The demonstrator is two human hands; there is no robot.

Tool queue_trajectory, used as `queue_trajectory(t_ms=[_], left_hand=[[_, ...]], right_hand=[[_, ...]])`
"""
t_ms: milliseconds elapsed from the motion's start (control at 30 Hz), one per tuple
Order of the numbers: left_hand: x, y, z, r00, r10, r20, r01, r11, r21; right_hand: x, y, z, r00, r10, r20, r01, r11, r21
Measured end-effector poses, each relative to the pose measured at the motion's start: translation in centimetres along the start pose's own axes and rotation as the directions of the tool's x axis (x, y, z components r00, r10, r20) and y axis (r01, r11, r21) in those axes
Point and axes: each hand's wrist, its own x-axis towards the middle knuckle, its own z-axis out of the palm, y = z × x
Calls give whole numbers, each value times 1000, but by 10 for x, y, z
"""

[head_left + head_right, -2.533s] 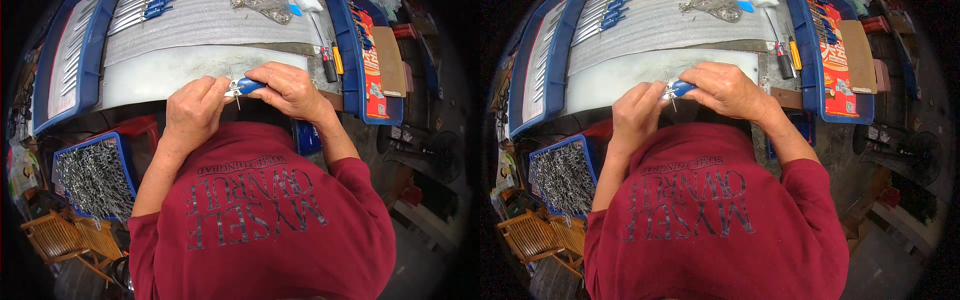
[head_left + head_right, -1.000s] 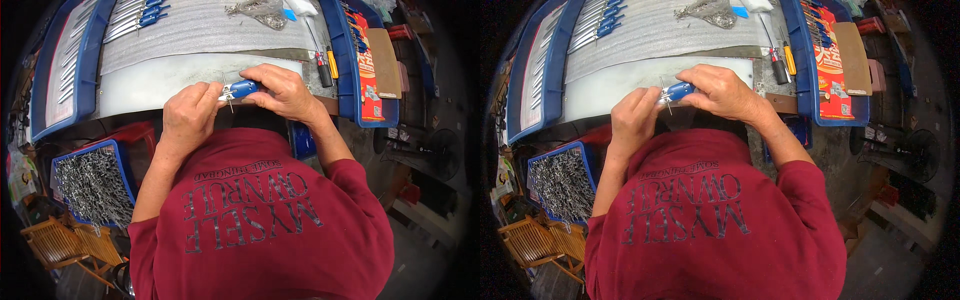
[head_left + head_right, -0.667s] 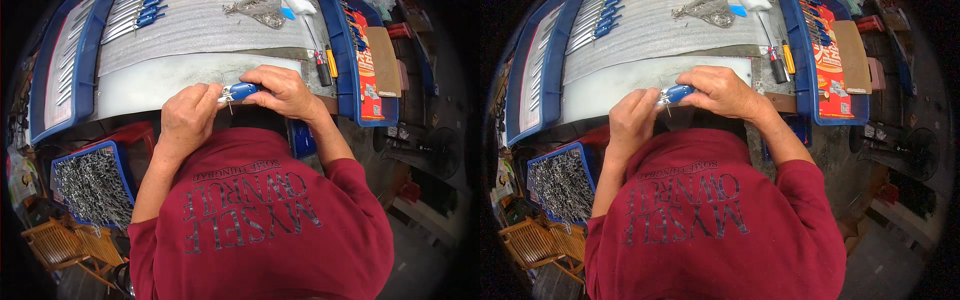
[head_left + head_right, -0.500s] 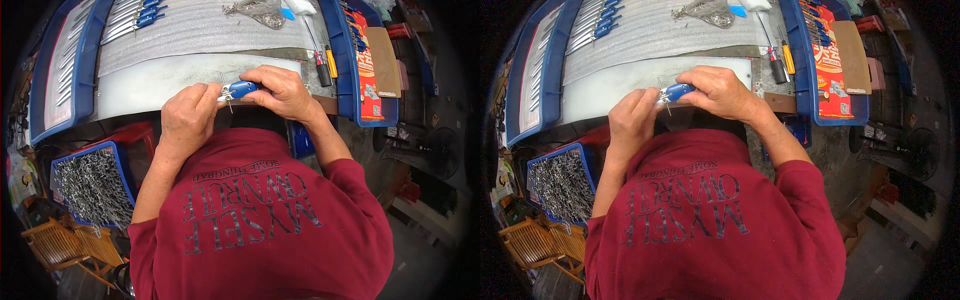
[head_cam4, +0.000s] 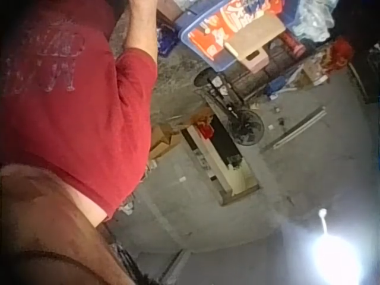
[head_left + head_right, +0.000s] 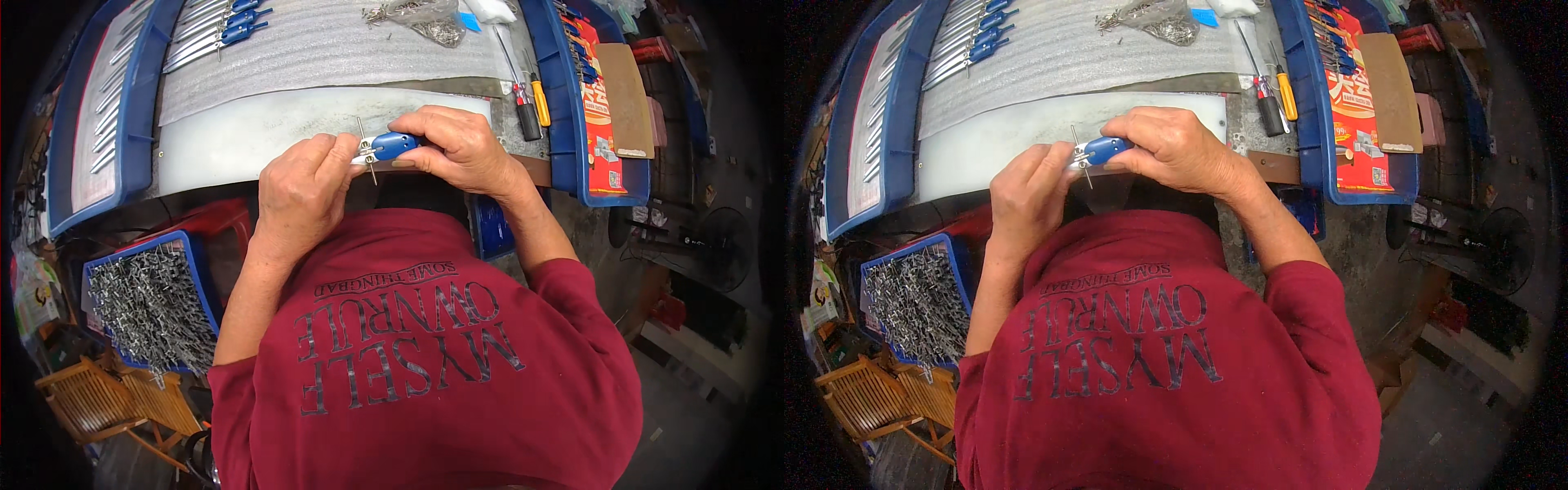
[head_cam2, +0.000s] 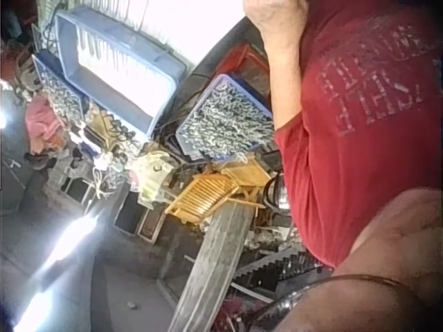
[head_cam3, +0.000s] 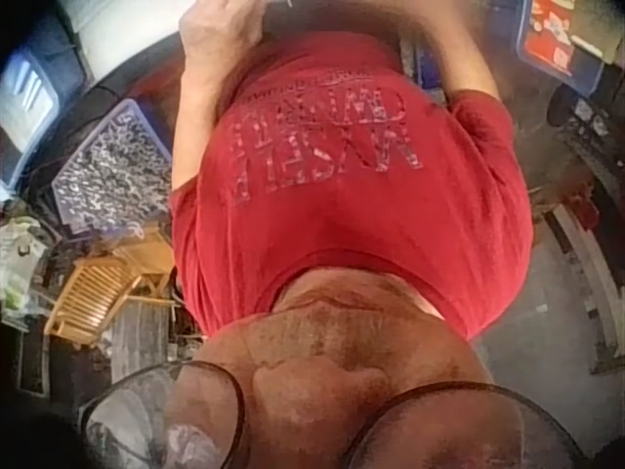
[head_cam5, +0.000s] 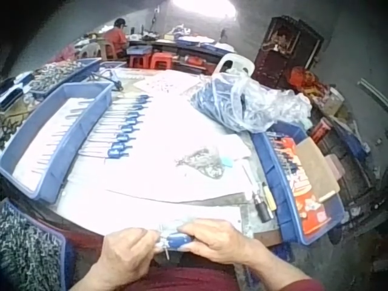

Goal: Assembling small metal pins into metal brackets and applying adhesive from a tube at a workstation.

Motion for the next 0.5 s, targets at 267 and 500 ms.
queue_trajectory(t_ms=[267,500], left_hand=[[-1,1,3,1000,-5,-10,5,1000,5],[-2,2,4,1000,-23,-14,23,1000,7]], right_hand=[[0,0,-2,1000,20,21,-20,1000,-8],[-5,-1,2,997,77,-15,-77,997,-18]])
